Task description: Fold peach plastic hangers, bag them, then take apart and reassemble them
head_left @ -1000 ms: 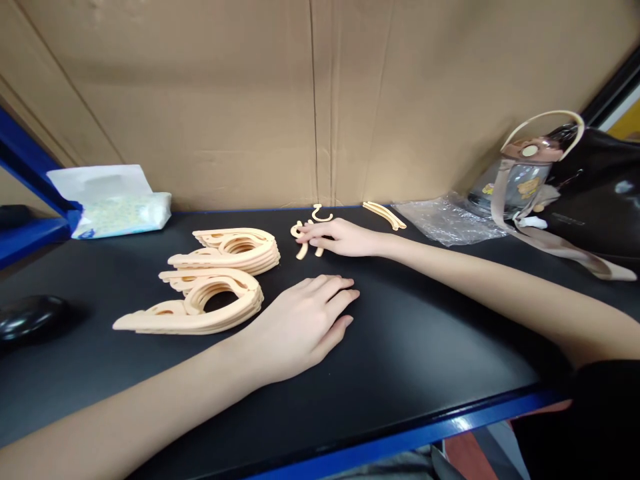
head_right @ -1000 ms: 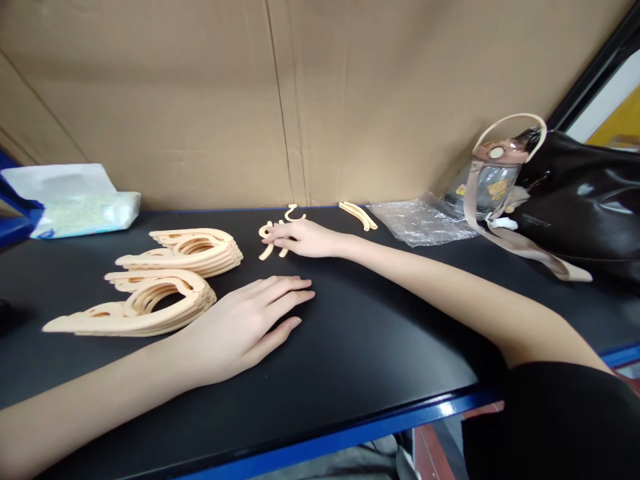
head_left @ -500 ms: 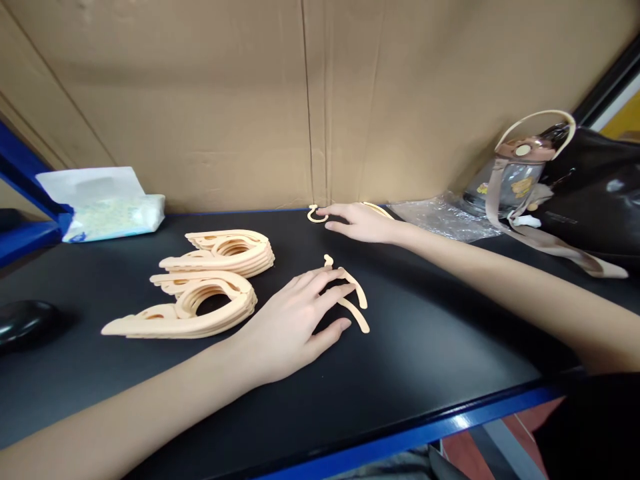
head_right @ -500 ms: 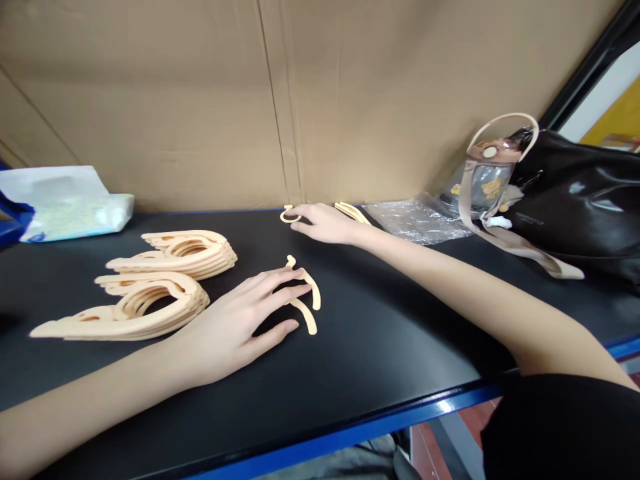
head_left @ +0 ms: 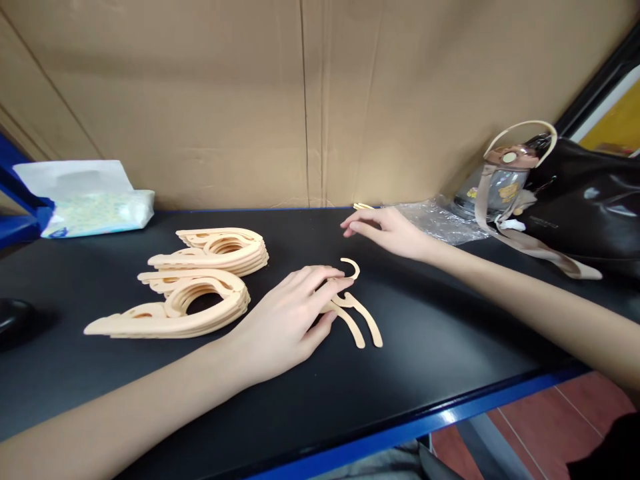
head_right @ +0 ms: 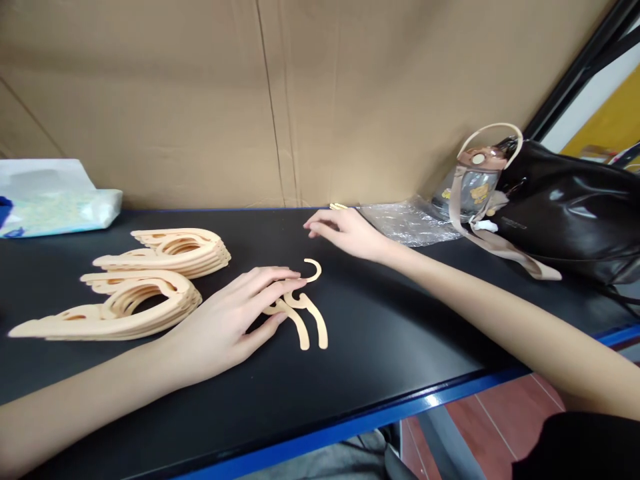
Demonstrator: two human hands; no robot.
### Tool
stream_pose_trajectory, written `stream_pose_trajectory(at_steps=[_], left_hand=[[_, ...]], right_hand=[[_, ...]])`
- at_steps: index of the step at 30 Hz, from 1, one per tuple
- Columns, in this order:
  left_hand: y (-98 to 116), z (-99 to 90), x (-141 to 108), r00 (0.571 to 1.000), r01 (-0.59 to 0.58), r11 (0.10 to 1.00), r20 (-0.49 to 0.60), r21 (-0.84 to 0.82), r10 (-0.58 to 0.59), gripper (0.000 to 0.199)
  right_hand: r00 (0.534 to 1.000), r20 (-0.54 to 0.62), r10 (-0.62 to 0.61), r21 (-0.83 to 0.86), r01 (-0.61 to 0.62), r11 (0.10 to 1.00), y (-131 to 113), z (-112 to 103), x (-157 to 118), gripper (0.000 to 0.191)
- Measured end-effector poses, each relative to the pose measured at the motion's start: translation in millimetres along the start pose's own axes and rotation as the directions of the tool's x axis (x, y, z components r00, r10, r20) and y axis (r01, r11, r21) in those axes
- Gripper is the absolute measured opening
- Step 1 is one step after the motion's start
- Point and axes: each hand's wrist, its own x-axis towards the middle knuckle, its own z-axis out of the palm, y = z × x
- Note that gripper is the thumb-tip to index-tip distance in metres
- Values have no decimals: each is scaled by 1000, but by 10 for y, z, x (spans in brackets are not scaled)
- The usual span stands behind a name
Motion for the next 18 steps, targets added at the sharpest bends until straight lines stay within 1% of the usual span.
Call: stream_pose_trajectory(at_steps=[2,4,6,9,12,15,18], left_hand=[[-9,14,-1,1000,18,999,8,30,-19,42],[-19,23,-3,997,52,997,48,49,-54,43],[-26,24,-3,992,80,995,97,53,-85,44],[-28,13,2,988,78,996,129,43,-83,43],[-26,0,7,990,65,997,120,32,-69,41],[-26,-2,9,992,62,998,108,31,-65,40],[-31,2,11,993,54,998,106,36,-58,40]], right_hand=[[996,-34,79,-231,-85,969,144,-66,36,32],[986,-2,166,-454,-149,879,302,-96,81,36],[973,32,231,-557,-174,812,427,-89,107,37],[964,40,262,-584,-190,789,511,-43,101,33],[965,43,260,-592,-185,785,494,-15,72,33],[968,57,243,-578,-166,799,406,-11,26,34],[973,84,215,-556,-133,820,237,4,-72,35]])
